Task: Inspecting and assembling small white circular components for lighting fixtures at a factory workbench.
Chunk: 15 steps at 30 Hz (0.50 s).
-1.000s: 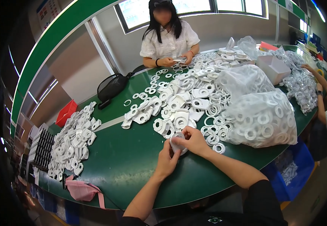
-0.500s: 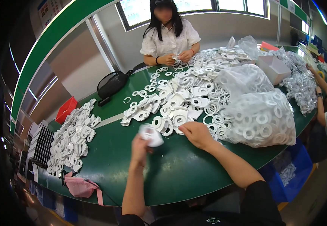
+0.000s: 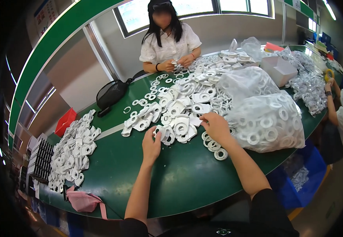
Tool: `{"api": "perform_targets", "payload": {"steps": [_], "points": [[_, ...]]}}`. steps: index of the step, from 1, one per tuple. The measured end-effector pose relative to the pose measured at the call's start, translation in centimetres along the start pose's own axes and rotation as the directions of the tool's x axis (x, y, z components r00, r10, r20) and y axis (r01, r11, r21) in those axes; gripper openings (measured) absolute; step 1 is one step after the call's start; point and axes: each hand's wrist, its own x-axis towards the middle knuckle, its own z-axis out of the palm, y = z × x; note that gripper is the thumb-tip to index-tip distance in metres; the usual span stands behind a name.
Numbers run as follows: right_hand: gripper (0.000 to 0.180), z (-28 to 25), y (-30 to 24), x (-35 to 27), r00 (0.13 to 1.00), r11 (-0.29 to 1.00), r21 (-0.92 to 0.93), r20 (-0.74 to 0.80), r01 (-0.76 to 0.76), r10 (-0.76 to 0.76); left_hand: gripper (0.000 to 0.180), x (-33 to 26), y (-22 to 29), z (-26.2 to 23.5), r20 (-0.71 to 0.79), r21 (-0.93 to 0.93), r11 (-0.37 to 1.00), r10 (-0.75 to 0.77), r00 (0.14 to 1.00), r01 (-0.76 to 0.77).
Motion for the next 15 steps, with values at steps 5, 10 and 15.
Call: {"api": "perform_targets", "payload": {"steps": [5, 10, 15], "points": [[0.015, -1.2, 0.5, 0.4, 0.971, 0.997, -0.032, 0.227, -0.071, 0.077, 0.045, 1.2, 1.9, 1.6, 0.076, 0.288, 0.954, 0.064, 0.995, -0.083], [0.022, 2.8, -2.9, -1.6, 0.933, 0.950, 0.271, 0.275, 0.155, -0.231, 0.039, 1.7, 0.7, 0.4, -0.083, 0.164, 0.983, 0.096, 0.992, -0.082], [0.061, 6.8, -5.8, -5.7, 0.669, 0.809, 0.269, 0.459, 0.522, -0.584, 0.022, 0.6, 0.9, -3.9, -0.199, -0.253, 0.945, -0.260, 0.945, 0.207]]}}
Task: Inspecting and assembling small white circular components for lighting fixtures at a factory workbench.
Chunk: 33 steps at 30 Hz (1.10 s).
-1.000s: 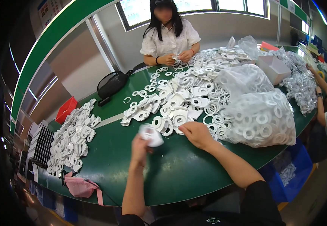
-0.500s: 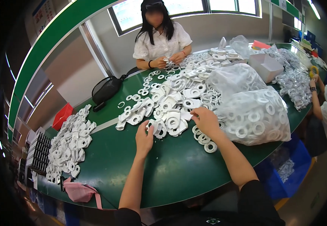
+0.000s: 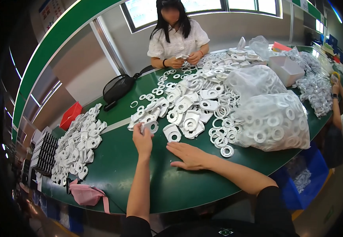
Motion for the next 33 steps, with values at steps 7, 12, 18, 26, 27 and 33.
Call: {"api": "perform_targets", "payload": {"steps": [7, 12, 18, 26, 27, 33], "points": [[0.067, 0.9, 1.4, 1.2, 0.976, 0.975, 0.039, -0.001, -0.218, 0.219, 0.029, -3.3, -2.6, -2.8, 0.276, -0.783, 0.470, -0.322, 0.906, 0.406], [0.058, 0.3, 3.4, 4.7, 0.934, 0.906, 0.237, 0.024, -0.351, 0.356, 0.032, -3.2, -4.8, -2.8, 0.331, -0.804, 0.383, -0.344, 0.878, 0.454], [0.045, 0.5, 5.7, 6.5, 0.855, 0.801, 0.480, -0.176, -0.358, 0.488, 0.031, -3.3, -5.4, -2.4, 0.379, -0.843, 0.290, -0.275, 0.883, 0.452], [0.074, 1.5, -2.6, 0.4, 0.966, 0.981, -0.196, 0.251, -0.002, 0.053, 0.020, -3.3, -5.8, -2.1, 0.363, -0.877, 0.195, -0.327, 0.872, 0.439], [0.079, 1.4, -3.7, -0.8, 0.946, 0.986, -0.158, 0.324, 0.057, -0.002, 0.020, -3.3, -5.7, -2.0, 0.362, -0.875, 0.201, -0.330, 0.872, 0.440], [0.071, -0.5, -9.8, -9.3, 0.842, 0.925, 0.283, 0.405, 0.254, -0.355, 0.028, -3.6, -4.5, -2.1, 0.390, -0.853, 0.253, -0.274, 0.879, 0.457]]}}
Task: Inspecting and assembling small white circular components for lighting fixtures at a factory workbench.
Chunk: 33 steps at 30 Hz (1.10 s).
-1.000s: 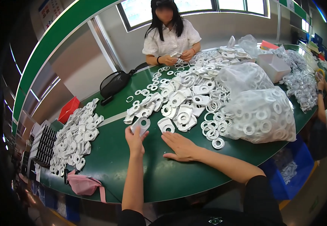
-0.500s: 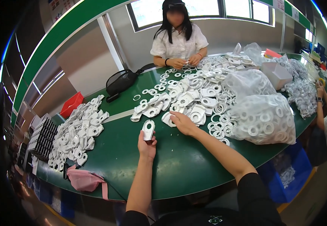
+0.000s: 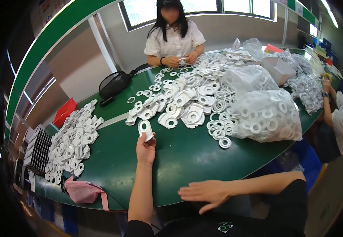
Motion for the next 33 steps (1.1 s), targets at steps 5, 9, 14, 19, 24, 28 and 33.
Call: {"api": "perform_targets", "payload": {"steps": [5, 9, 14, 19, 24, 28, 33], "points": [[0.033, -0.9, -1.5, -4.1, 0.970, 0.995, -0.100, -0.243, -0.002, -0.023, 0.033, -1.2, -0.2, 1.8, 0.071, 0.151, 0.985, -0.097, 0.993, 0.085], [0.029, -4.8, 1.3, -6.0, 0.736, 0.769, -0.257, -0.567, -0.586, 0.371, 0.031, -2.5, -0.9, 3.2, 0.161, 0.184, 0.953, -0.270, 0.949, 0.240], [0.032, -6.2, 4.6, -8.0, 0.417, 0.548, -0.057, -0.716, -0.835, 0.560, 0.039, -3.9, -2.3, 4.8, 0.264, 0.361, 0.883, -0.405, 0.875, 0.300], [0.032, -8.9, 3.3, -5.1, 0.509, 0.540, -0.200, -0.689, -0.817, 0.516, 0.038, -4.8, -3.2, 5.3, 0.313, 0.315, 0.850, -0.513, 0.799, 0.422], [0.047, -11.5, 5.1, -0.4, 0.549, 0.758, -0.025, -0.705, -0.652, 0.449, 0.041, -5.3, -3.4, 5.6, 0.376, 0.294, 0.808, -0.588, 0.716, 0.510], [0.048, -10.9, 7.3, 2.2, 0.697, 0.844, 0.066, -0.533, -0.531, 0.480, 0.040, -5.2, -3.6, 5.3, 0.386, 0.339, 0.823, -0.563, 0.731, 0.455], [0.034, -12.2, 11.0, 1.4, 0.449, 0.829, 0.263, -0.739, -0.494, 0.502, 0.035, -4.4, -3.4, 4.8, 0.287, 0.405, 0.855, -0.456, 0.842, 0.325]]}}
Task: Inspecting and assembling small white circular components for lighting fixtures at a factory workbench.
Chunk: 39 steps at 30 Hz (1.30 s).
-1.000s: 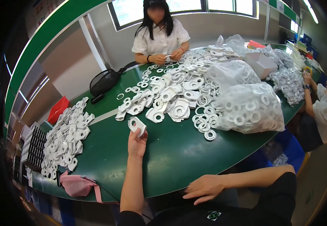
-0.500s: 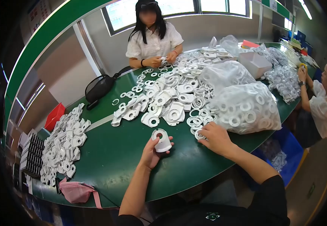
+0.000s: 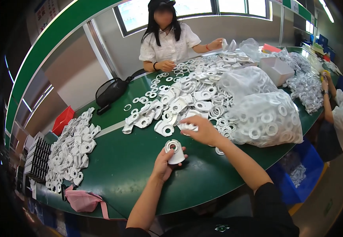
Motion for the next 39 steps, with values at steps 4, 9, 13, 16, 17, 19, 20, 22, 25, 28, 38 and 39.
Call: {"api": "perform_targets", "payload": {"steps": [4, 9, 13, 16, 17, 19, 20, 22, 25, 28, 38, 39], "points": [[0.022, -2.6, 2.9, -0.8, 0.931, 0.946, -0.169, -0.291, -0.277, 0.221, 0.031, 0.1, 0.1, -0.2, -0.062, 0.005, 1.000, -0.010, 0.998, 0.010], [0.035, -2.8, 3.1, -2.1, 0.928, 0.808, -0.477, -0.046, -0.345, 0.369, 0.030, 0.0, 0.1, 0.3, -0.121, 0.055, 0.998, 0.001, 0.993, 0.006], [0.026, -2.6, 3.3, -2.4, 0.934, 0.805, -0.500, -0.021, -0.318, 0.356, 0.033, 0.0, 0.3, 0.6, -0.099, 0.055, 0.998, -0.024, 0.995, 0.030], [0.013, -2.5, 2.6, -2.1, 0.957, 0.894, -0.384, -0.255, -0.230, 0.136, 0.041, -0.2, 0.4, 0.6, -0.065, 0.061, 0.998, -0.006, 0.998, 0.010], [0.011, -2.4, 2.0, -1.8, 0.948, 0.912, -0.361, -0.307, -0.194, 0.080, 0.045, -0.2, 0.4, 0.6, -0.052, 0.068, 0.998, -0.010, 0.999, 0.013], [0.010, -1.6, 1.4, -1.5, 0.960, 0.988, -0.053, -0.249, -0.145, 0.127, 0.053, -0.2, 0.2, 0.7, -0.006, 0.076, 0.997, -0.014, 1.000, 0.014], [0.010, -0.9, 1.1, -1.6, 0.967, 0.980, 0.136, -0.189, -0.145, 0.170, 0.053, -0.3, 0.2, 0.7, -0.010, 0.076, 0.997, -0.017, 1.000, 0.017], [0.011, 0.4, 0.3, -1.7, 0.995, 0.980, 0.189, -0.061, -0.067, 0.080, 0.056, -0.3, 0.1, 0.9, 0.042, 0.098, 0.995, -0.026, 0.999, 0.022], [0.014, 2.2, 0.2, -2.2, 0.999, 0.985, 0.165, 0.012, 0.047, -0.049, 0.057, -0.4, 0.0, 1.2, 0.069, 0.112, 0.992, -0.060, 0.996, 0.052], [0.014, 2.5, 0.4, -2.5, 0.993, 0.990, 0.106, 0.054, 0.097, -0.103, 0.056, -0.5, 0.0, 1.3, 0.080, 0.138, 0.989, -0.073, 0.994, 0.061], [0.016, 3.3, 0.4, -3.1, 0.979, 0.979, -0.060, 0.068, 0.196, -0.192, 0.054, -0.7, -0.2, 1.6, 0.119, 0.188, 0.978, -0.114, 0.986, 0.091], [0.016, 3.3, 0.2, -3.1, 0.982, 0.979, -0.086, 0.061, 0.183, -0.178, 0.052, -0.7, -0.2, 1.6, 0.114, 0.184, 0.979, -0.112, 0.987, 0.090]]}}
